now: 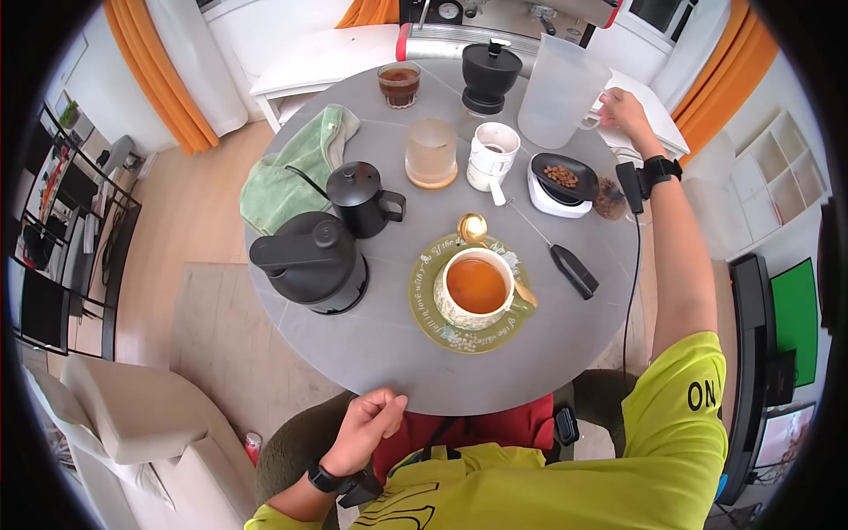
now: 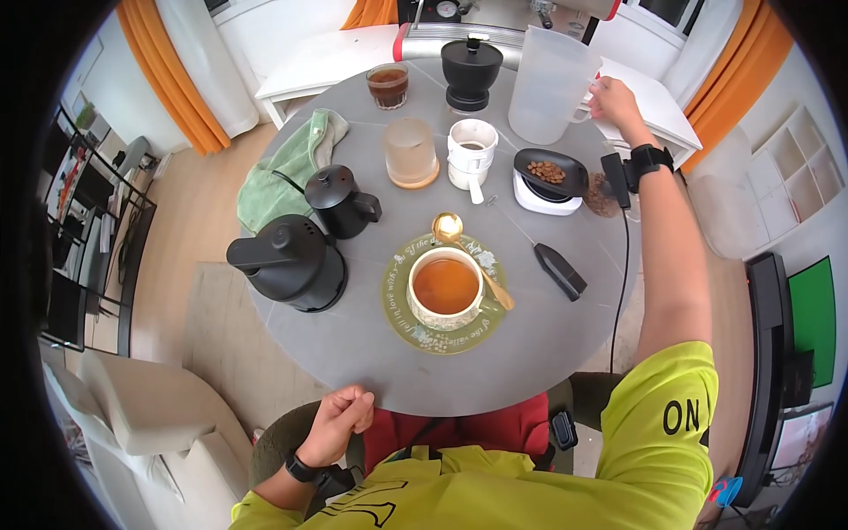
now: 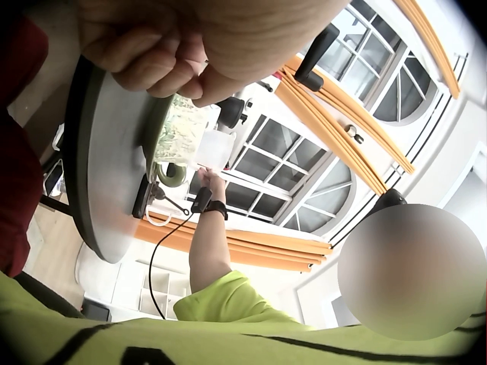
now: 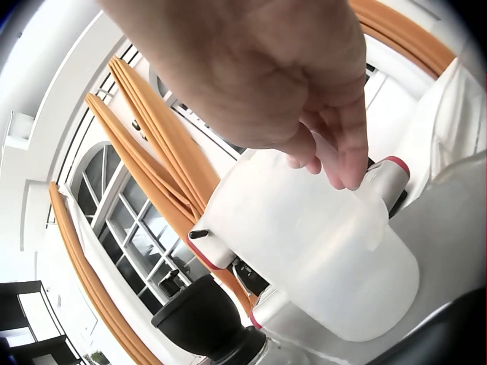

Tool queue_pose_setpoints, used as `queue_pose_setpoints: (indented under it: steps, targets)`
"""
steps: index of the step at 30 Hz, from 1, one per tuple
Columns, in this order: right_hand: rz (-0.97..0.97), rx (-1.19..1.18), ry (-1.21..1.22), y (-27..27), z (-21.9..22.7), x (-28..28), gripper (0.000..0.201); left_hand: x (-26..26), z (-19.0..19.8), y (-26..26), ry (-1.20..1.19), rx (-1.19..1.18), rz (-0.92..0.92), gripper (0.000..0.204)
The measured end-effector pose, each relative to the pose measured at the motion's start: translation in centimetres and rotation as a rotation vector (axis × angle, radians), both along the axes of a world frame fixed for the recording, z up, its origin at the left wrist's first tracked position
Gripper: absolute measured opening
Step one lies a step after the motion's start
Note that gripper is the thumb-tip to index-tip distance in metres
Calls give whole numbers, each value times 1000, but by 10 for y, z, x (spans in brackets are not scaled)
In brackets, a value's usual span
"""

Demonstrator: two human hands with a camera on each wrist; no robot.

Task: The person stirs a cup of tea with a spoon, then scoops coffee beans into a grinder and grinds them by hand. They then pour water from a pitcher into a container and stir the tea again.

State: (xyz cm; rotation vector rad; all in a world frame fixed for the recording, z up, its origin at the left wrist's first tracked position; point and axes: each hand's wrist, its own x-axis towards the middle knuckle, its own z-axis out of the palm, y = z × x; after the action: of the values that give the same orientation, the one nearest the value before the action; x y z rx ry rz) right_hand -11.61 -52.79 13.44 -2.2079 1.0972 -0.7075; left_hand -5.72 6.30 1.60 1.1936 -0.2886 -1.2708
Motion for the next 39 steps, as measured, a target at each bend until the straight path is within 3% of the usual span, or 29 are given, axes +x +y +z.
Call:
queue_pose_setpoints:
  steps: [6,19,22,24,25,29,32,39]
  targets:
    - [89,11,-15,-1,-1,-8,29,-1,-1,0,3,-11,2,30]
    - [31,-37,46,8,0,-8,32,-3,2,-1,-16,6,-36,29]
    - [17,-117,-6,20,5,-11,34,-4,2,0,-24,9,-44,29]
    - [-125,-402,13,21,10,-14,34,-6,3,-2,-27,0,-3,29]
    - [-134,-400,17,26,13,-18,34,-6,3,-2,-24,2,-13,29]
    - [-23,-452,-50,58,15,-35,27,-6,3,-1,-24,19,-10,28]
    - [237,-315,113,108,13,-45,21,-6,2,-1,-42,24,-25,28]
    - [329,-355,248,137,-12,-58,29,-11,3,-1,-58,19,-39,29]
